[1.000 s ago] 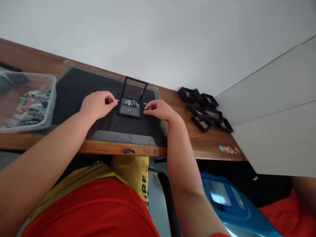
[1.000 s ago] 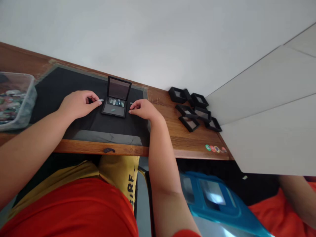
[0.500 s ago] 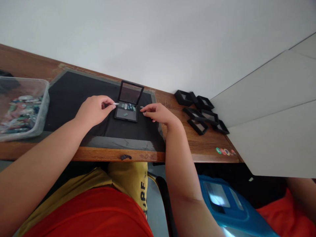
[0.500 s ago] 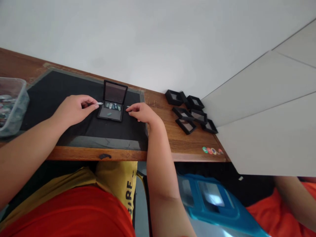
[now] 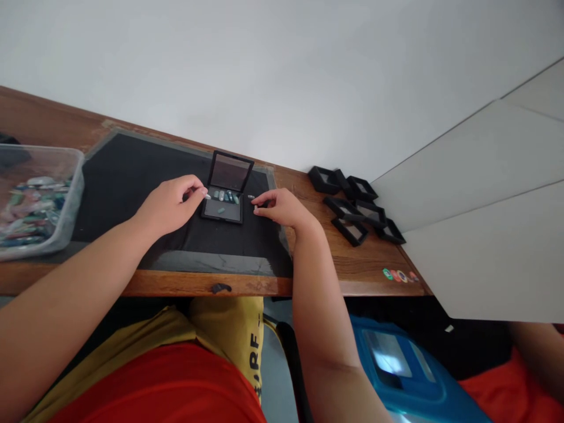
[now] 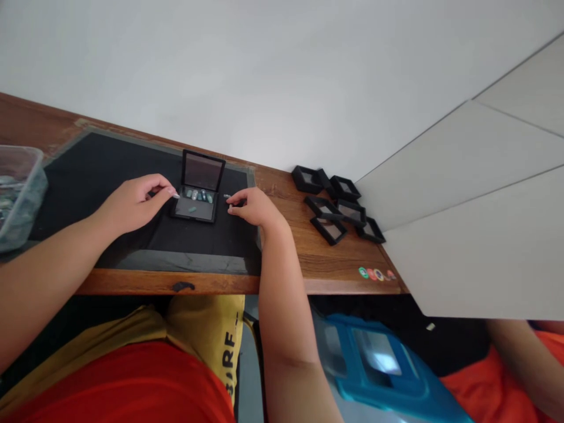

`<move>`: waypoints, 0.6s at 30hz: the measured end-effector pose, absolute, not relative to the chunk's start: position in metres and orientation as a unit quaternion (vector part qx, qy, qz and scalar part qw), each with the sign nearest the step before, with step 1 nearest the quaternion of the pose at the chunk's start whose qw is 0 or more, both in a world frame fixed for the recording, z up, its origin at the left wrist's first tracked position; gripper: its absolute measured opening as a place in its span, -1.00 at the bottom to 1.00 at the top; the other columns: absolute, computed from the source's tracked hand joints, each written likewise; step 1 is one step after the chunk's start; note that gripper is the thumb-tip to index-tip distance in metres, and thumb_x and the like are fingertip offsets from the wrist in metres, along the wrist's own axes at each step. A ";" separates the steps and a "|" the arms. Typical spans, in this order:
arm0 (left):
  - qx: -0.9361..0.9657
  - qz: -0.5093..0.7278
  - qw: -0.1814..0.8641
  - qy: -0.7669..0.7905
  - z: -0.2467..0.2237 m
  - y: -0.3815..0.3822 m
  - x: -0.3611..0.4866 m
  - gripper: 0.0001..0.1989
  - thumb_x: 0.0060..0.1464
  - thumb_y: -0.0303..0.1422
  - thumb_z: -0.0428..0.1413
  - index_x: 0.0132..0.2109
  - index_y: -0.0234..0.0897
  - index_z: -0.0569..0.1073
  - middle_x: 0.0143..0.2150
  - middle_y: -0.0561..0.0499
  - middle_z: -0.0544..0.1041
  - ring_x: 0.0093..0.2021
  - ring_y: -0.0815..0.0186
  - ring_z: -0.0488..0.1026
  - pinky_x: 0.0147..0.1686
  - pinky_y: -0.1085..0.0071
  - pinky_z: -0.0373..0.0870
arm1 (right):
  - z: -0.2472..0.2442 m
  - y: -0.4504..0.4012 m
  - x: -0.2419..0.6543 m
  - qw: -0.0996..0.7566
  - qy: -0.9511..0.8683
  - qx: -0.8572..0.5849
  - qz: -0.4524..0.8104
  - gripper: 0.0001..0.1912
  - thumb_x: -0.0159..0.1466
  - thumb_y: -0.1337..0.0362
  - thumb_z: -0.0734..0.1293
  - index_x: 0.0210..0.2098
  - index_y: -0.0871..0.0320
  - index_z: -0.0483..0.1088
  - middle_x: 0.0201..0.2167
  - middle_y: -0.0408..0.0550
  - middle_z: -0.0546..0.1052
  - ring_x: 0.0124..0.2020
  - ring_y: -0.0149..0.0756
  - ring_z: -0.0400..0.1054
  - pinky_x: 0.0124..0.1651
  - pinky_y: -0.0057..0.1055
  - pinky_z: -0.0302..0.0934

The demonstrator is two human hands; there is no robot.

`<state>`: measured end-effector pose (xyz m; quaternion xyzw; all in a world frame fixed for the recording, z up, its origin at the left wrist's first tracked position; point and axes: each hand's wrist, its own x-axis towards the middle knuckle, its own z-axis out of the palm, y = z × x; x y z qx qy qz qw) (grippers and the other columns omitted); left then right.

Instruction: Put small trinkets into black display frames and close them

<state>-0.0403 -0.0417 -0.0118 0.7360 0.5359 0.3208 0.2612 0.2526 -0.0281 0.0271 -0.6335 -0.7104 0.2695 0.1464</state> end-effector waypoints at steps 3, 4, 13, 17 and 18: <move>0.763 0.292 0.254 0.517 -0.012 -0.042 -0.039 -0.63 0.30 -0.04 -0.01 -0.21 -0.19 0.52 -0.29 -0.03 0.60 -0.35 0.20 0.43 -0.29 0.25 0.25 | 0.026 -0.027 0.252 0.150 -0.727 -0.630 0.228 -0.76 0.25 0.38 0.54 -0.08 0.23 0.74 -0.46 -0.13 0.52 -0.41 -0.38 0.30 -0.23 -0.33 0.22; 0.772 0.282 0.253 0.511 -0.012 -0.043 -0.039 -0.63 0.30 -0.04 -0.01 -0.22 -0.19 0.52 -0.30 -0.04 0.59 -0.34 0.20 0.43 -0.29 0.25 0.24 | 0.025 -0.027 0.251 0.150 -0.730 -0.631 0.217 -0.76 0.26 0.38 0.54 -0.07 0.23 0.74 -0.46 -0.14 0.52 -0.41 -0.39 0.29 -0.23 -0.33 0.21; 0.787 0.263 0.268 0.489 -0.014 -0.040 -0.038 -0.59 0.29 0.02 -0.01 -0.15 -0.19 0.55 -0.26 -0.06 0.62 -0.31 0.16 0.47 -0.26 0.24 0.28 | 0.023 -0.030 0.240 0.220 -0.768 -0.565 0.206 -0.70 0.34 0.33 0.49 0.05 0.17 0.72 -0.25 -0.02 0.68 -0.40 -0.37 0.32 -0.22 -0.31 0.26; 0.791 0.277 0.262 0.479 -0.014 -0.038 -0.036 -0.59 0.30 -0.01 -0.02 -0.13 -0.20 0.57 -0.25 -0.06 0.63 -0.32 0.17 0.47 -0.26 0.24 0.28 | 0.019 -0.031 0.232 0.314 -0.791 -0.492 0.186 -0.67 0.39 0.24 0.46 0.11 0.15 0.68 0.04 0.08 0.71 -0.28 -0.32 0.43 -0.10 -0.26 0.37; 0.792 0.279 0.261 0.477 -0.014 -0.038 -0.036 -0.59 0.31 -0.02 -0.02 -0.13 -0.20 0.58 -0.24 -0.06 0.63 -0.31 0.17 0.48 -0.26 0.24 0.28 | 0.018 -0.031 0.231 0.320 -0.793 -0.481 0.190 -0.67 0.39 0.22 0.46 0.10 0.15 0.68 0.05 0.08 0.71 -0.28 -0.31 0.44 -0.10 -0.26 0.37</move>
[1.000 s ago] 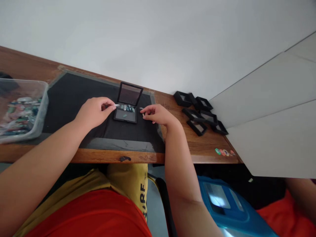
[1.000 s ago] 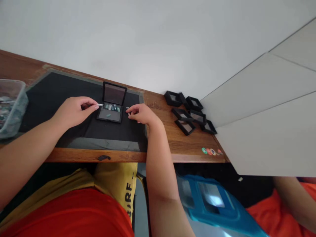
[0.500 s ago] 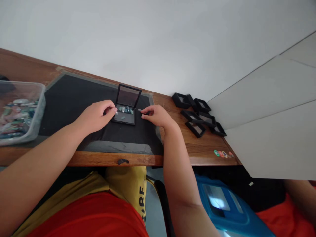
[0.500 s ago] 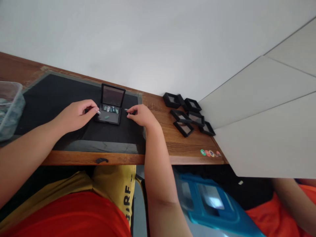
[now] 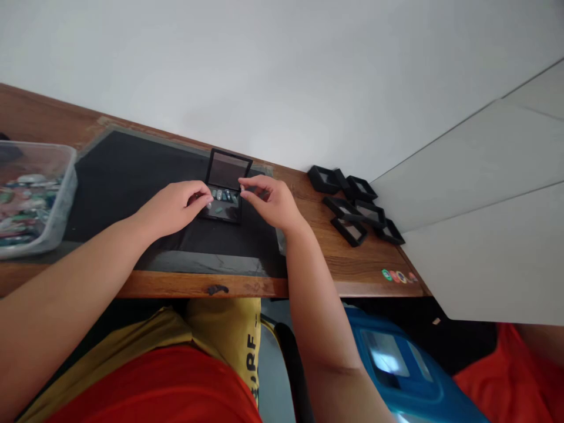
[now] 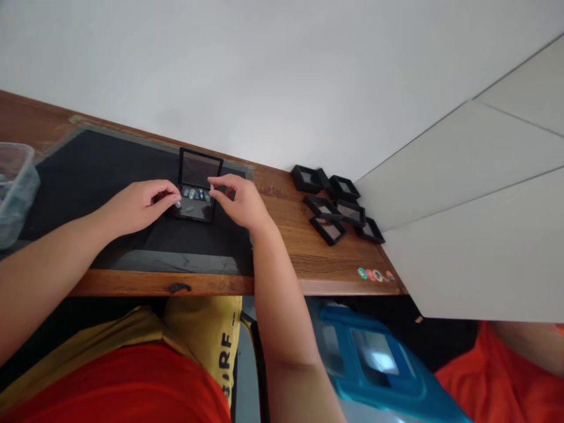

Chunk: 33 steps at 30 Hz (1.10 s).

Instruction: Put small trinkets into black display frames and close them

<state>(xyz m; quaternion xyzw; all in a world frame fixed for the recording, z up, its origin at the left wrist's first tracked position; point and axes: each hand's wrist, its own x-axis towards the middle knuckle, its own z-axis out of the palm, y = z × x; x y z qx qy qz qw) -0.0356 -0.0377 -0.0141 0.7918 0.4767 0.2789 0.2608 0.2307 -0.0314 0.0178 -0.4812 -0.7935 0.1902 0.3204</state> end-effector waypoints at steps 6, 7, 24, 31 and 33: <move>0.803 0.277 0.258 0.460 -0.019 -0.034 -0.032 -0.57 0.30 0.00 0.02 -0.10 -0.19 0.64 -0.14 -0.09 0.67 -0.24 0.15 0.52 -0.21 0.23 0.31 | 0.014 -0.034 0.222 0.298 -0.808 -0.456 0.226 -0.68 0.39 0.22 0.45 0.09 0.15 0.69 -0.01 0.04 0.73 -0.33 -0.35 0.40 -0.14 -0.30 0.36; 0.805 0.277 0.255 0.459 -0.019 -0.033 -0.032 -0.56 0.30 0.00 0.03 -0.09 -0.19 0.65 -0.15 -0.09 0.67 -0.24 0.15 0.51 -0.22 0.23 0.31 | 0.014 -0.034 0.221 0.295 -0.811 -0.452 0.226 -0.68 0.40 0.23 0.44 0.09 0.14 0.69 0.00 0.03 0.73 -0.33 -0.35 0.41 -0.14 -0.30 0.36; 0.773 0.298 0.305 0.471 -0.017 -0.034 -0.036 -0.58 0.19 -0.07 0.21 0.07 -0.18 0.69 -0.17 -0.05 0.74 -0.25 0.19 0.55 -0.13 0.25 0.48 | 0.023 -0.042 0.219 0.251 -0.814 -0.463 0.245 -0.71 0.40 0.30 0.43 0.08 0.15 0.68 -0.06 0.01 0.71 -0.28 -0.33 0.39 -0.13 -0.33 0.27; 0.770 0.277 0.290 0.496 -0.016 -0.032 -0.036 -0.62 0.18 -0.07 0.22 -0.02 -0.18 0.73 -0.21 -0.06 0.69 -0.27 0.18 0.53 -0.13 0.24 0.49 | 0.026 -0.044 0.220 0.243 -0.815 -0.466 0.242 -0.73 0.40 0.30 0.43 0.05 0.17 0.66 -0.08 0.02 0.69 -0.27 -0.29 0.39 -0.12 -0.31 0.25; 0.771 0.283 0.281 0.496 -0.017 -0.032 -0.035 -0.60 0.15 -0.05 0.24 -0.02 -0.19 0.73 -0.16 -0.09 0.69 -0.24 0.17 0.52 -0.10 0.23 0.49 | 0.024 -0.044 0.218 0.235 -0.822 -0.455 0.250 -0.74 0.40 0.31 0.43 0.05 0.17 0.65 -0.08 0.02 0.68 -0.26 -0.29 0.39 -0.11 -0.31 0.25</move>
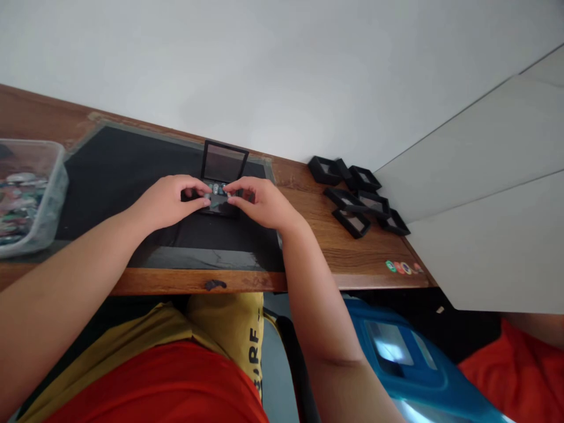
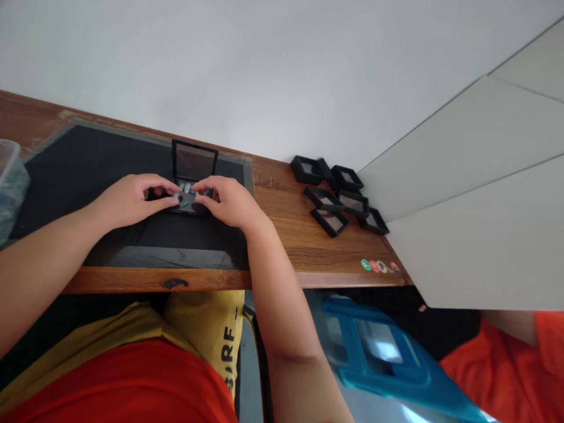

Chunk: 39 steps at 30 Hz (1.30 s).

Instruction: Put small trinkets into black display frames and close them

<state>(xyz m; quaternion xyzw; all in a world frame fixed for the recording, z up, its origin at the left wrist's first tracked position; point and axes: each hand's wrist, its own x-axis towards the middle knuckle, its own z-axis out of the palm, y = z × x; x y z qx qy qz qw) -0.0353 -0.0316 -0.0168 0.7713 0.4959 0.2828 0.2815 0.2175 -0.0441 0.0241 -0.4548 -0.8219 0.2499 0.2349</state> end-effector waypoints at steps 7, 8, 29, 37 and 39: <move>0.790 0.289 0.255 0.477 -0.020 -0.031 -0.037 -0.57 0.18 -0.01 0.22 0.00 -0.18 0.73 -0.02 -0.14 0.65 -0.16 0.14 0.51 -0.04 0.22 0.49 | 0.021 -0.045 0.213 0.183 -0.847 -0.437 0.240 -0.84 0.37 0.36 0.47 -0.07 0.16 0.67 -0.06 0.02 0.64 -0.11 -0.24 0.43 -0.03 -0.32 0.24; 0.790 0.288 0.252 0.478 -0.021 -0.031 -0.037 -0.56 0.18 -0.01 0.22 0.01 -0.18 0.73 -0.01 -0.14 0.64 -0.15 0.14 0.51 -0.04 0.22 0.49 | 0.021 -0.045 0.213 0.178 -0.849 -0.438 0.239 -0.84 0.36 0.38 0.47 -0.08 0.16 0.67 -0.08 0.02 0.64 -0.11 -0.24 0.44 -0.02 -0.32 0.24; 0.792 0.284 0.227 0.491 -0.024 -0.032 -0.039 -0.59 0.14 0.01 0.22 -0.06 -0.16 0.70 -0.10 -0.10 0.63 -0.19 0.15 0.48 -0.15 0.24 0.42 | 0.030 -0.049 0.214 0.177 -0.811 -0.499 0.249 -0.95 0.28 0.32 0.49 -0.31 0.16 0.57 -0.30 -0.09 0.62 -0.28 -0.32 0.36 -0.14 -0.35 0.14; 0.789 0.267 0.245 0.496 -0.021 -0.032 -0.039 -0.55 0.14 0.05 0.22 0.00 -0.11 0.75 -0.07 -0.10 0.61 -0.20 0.16 0.46 -0.14 0.22 0.41 | 0.028 -0.049 0.211 0.171 -0.800 -0.510 0.265 -0.95 0.30 0.32 0.49 -0.28 0.15 0.66 -0.37 -0.12 0.59 -0.34 -0.36 0.33 -0.21 -0.35 0.10; 0.788 0.266 0.251 0.495 -0.021 -0.032 -0.039 -0.54 0.15 0.05 0.21 0.01 -0.11 0.75 -0.04 -0.10 0.60 -0.19 0.16 0.46 -0.14 0.22 0.41 | 0.028 -0.048 0.211 0.171 -0.801 -0.510 0.264 -0.95 0.30 0.32 0.50 -0.28 0.16 0.66 -0.38 -0.12 0.58 -0.35 -0.37 0.32 -0.21 -0.35 0.09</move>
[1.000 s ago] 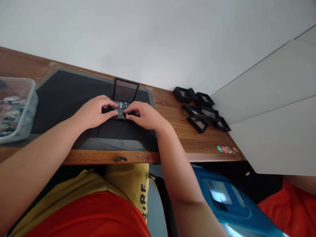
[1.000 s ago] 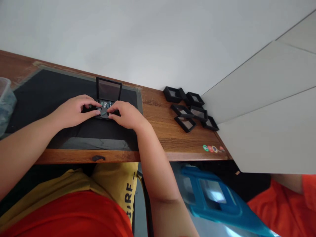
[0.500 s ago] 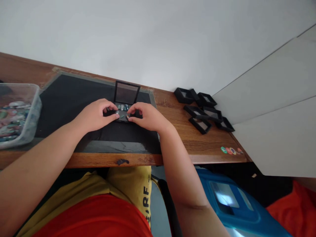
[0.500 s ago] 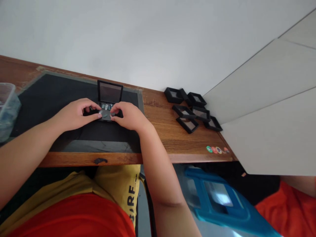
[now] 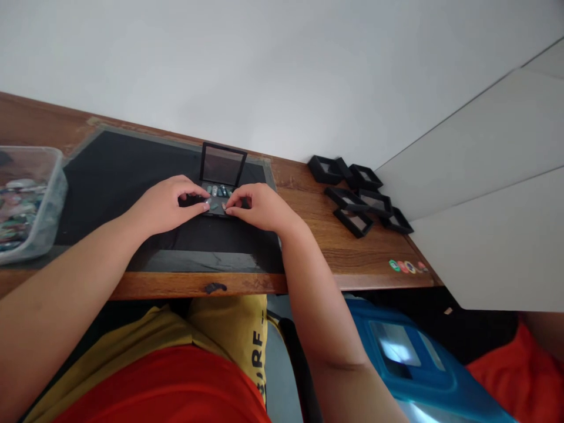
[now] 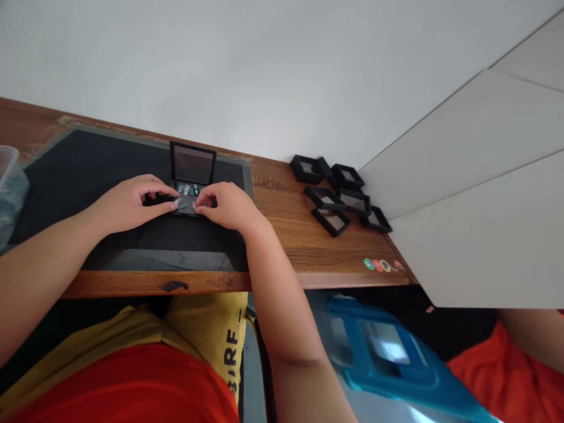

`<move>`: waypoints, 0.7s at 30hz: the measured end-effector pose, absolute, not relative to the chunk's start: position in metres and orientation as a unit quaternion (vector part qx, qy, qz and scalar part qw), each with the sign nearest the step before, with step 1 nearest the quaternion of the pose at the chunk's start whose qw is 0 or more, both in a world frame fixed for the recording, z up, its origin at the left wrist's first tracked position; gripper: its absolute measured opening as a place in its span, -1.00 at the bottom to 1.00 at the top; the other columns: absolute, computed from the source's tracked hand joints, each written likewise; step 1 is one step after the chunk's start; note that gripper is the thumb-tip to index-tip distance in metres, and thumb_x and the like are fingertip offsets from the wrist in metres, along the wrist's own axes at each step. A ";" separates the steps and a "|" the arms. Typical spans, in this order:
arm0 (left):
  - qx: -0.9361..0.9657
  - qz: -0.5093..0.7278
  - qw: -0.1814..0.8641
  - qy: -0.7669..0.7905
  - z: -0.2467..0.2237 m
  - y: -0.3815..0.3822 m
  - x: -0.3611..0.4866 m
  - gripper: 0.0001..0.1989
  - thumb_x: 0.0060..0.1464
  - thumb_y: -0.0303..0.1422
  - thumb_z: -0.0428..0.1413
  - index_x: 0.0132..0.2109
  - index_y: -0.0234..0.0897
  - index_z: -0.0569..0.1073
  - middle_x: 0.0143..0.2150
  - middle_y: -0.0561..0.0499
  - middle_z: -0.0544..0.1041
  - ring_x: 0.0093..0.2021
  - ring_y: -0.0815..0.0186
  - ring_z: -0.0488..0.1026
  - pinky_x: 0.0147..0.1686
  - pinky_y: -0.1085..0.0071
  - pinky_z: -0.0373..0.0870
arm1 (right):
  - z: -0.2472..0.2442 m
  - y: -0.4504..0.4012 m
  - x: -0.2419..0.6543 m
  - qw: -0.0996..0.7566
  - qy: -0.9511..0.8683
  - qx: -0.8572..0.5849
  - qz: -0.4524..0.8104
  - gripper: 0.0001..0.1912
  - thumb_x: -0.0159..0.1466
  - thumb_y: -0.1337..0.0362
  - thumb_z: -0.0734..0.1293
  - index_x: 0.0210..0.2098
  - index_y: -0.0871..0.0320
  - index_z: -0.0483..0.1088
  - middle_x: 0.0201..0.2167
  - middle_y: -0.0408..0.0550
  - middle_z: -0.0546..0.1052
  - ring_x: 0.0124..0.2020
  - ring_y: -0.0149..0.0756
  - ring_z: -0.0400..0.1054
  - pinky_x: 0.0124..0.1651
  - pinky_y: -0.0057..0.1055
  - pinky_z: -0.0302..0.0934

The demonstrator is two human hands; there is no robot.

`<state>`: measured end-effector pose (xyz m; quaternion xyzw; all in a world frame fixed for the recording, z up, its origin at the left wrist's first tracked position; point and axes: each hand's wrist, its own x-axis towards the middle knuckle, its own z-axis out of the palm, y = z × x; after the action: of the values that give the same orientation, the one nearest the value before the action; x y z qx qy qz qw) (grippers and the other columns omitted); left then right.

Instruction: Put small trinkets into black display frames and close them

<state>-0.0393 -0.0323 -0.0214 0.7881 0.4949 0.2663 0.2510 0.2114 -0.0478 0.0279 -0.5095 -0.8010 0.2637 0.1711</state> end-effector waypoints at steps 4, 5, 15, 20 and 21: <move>0.788 0.269 0.258 0.490 -0.022 -0.033 -0.039 -0.51 0.16 0.06 0.22 0.06 -0.11 0.75 -0.02 -0.11 0.60 -0.22 0.18 0.46 -0.14 0.22 0.43 | 0.025 -0.046 0.212 0.185 -0.799 -0.505 0.269 -0.84 0.27 0.30 0.52 -0.14 0.16 0.66 -0.36 -0.16 0.56 -0.36 -0.38 0.29 -0.21 -0.36 0.09; 0.788 0.269 0.257 0.491 -0.022 -0.033 -0.038 -0.51 0.17 0.07 0.22 0.06 -0.11 0.75 -0.01 -0.12 0.60 -0.22 0.19 0.46 -0.14 0.22 0.43 | 0.025 -0.046 0.212 0.186 -0.799 -0.504 0.270 -0.80 0.28 0.29 0.52 -0.10 0.16 0.66 -0.36 -0.16 0.56 -0.36 -0.37 0.28 -0.21 -0.36 0.08; 0.794 0.269 0.246 0.487 -0.020 -0.037 -0.036 -0.50 0.17 0.04 0.20 0.09 -0.14 0.73 0.00 -0.14 0.55 -0.12 0.11 0.50 -0.09 0.16 0.46 | 0.027 -0.047 0.209 0.152 -0.814 -0.501 0.250 -0.84 0.33 0.35 0.50 -0.10 0.14 0.72 -0.34 -0.13 0.59 -0.36 -0.38 0.29 -0.20 -0.36 0.09; 0.798 0.299 0.211 0.478 -0.024 -0.043 -0.028 -0.55 0.18 -0.05 0.20 0.10 -0.15 0.70 0.00 -0.14 0.55 -0.10 0.10 0.51 -0.04 0.16 0.48 | 0.026 -0.046 0.211 0.155 -0.820 -0.482 0.266 -0.80 0.34 0.33 0.51 -0.06 0.15 0.72 -0.27 -0.10 0.64 -0.36 -0.40 0.28 -0.20 -0.36 0.09; 0.797 0.299 0.209 0.482 -0.024 -0.043 -0.027 -0.56 0.19 -0.05 0.20 0.09 -0.15 0.71 -0.01 -0.14 0.55 -0.12 0.10 0.51 -0.04 0.15 0.48 | 0.026 -0.046 0.212 0.155 -0.822 -0.477 0.270 -0.80 0.34 0.32 0.51 -0.05 0.14 0.72 -0.26 -0.10 0.64 -0.36 -0.40 0.27 -0.20 -0.36 0.09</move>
<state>-0.0266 -0.0435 -0.0238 0.7967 0.4818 0.2993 0.2086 0.2116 -0.0461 0.0258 -0.4775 -0.8218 0.2698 0.1546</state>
